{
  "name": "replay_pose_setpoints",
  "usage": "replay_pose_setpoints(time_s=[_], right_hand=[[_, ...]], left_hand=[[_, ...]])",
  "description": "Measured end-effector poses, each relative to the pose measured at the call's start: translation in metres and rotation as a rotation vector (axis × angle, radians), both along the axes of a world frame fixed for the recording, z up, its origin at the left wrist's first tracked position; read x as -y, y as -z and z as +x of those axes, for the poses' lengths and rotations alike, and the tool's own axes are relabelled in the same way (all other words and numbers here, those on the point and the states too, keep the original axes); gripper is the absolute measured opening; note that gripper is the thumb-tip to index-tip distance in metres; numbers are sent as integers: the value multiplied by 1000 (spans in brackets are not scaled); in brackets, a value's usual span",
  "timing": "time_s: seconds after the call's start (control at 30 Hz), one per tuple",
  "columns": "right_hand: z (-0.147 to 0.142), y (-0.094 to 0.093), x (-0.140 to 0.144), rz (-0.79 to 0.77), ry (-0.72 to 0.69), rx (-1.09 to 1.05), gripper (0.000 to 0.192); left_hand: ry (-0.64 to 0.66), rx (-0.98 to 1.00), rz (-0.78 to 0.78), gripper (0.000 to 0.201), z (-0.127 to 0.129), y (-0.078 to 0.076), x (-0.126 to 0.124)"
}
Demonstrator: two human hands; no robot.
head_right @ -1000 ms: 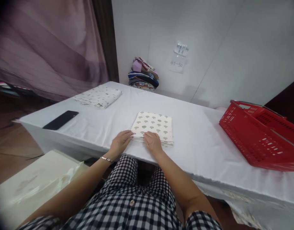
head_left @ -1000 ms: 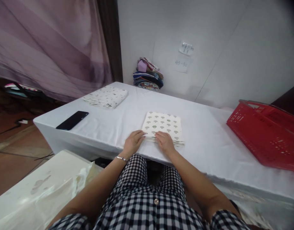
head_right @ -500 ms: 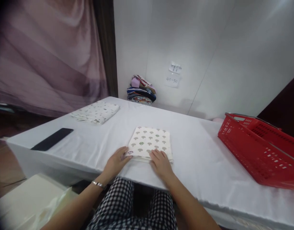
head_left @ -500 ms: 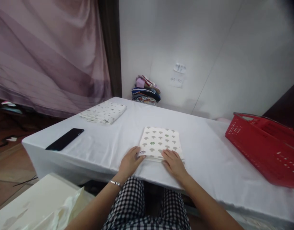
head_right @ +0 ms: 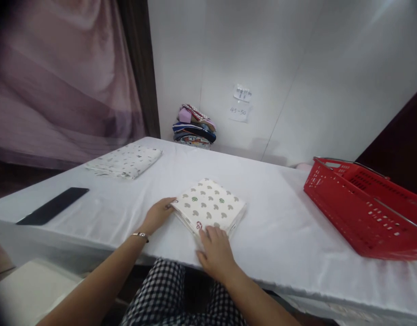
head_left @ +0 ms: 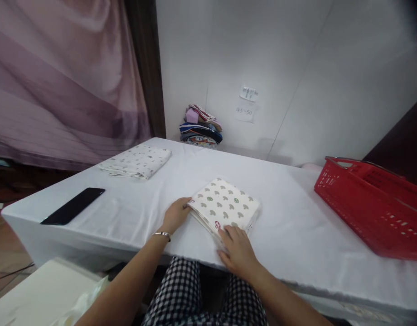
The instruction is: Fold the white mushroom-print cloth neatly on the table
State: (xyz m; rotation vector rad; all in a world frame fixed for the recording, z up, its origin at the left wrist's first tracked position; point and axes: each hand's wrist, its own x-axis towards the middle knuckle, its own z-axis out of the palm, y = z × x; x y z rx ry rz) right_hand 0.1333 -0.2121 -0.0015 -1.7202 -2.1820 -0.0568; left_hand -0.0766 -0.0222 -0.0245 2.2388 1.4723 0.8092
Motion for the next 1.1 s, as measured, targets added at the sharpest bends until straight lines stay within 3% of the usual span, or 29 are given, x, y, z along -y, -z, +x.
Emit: replay_pose_setpoints(time_s=[0.07,0.17,0.3,0.4,0.53,0.63,0.77,0.93,1.0,1.1], right_hand=[[-5,-8,0,-12,-24,-55,45],[13,-19,-18,25,-82,-199,22],[54,-32,-74,156,20,-228,28],[79,-33,-112,17,176,-52,41],[100,-19,-129,-323,428,-12,56],[109,-13,-128,-390,467,-34,57],[112,-16,-116,-424,523,-44,54],[106,-10,-66,-419,579,-49,53],[106,-6,-44,-429,575,-58,54],[108,-6,-26,-387,565,-32,55]], left_hand=[[-10,57,31,38,5,1,0],[57,96,167,36,20,-5,17],[148,-49,297,36,44,-21,42],[252,-168,328,39,55,-21,46],[263,-229,325,38,55,-8,44],[256,-250,322,39,53,-3,44],[297,-285,317,40,52,-8,30],[419,-351,271,40,47,-20,-1],[401,-368,249,39,49,-24,3],[395,-373,244,40,58,-25,34]])
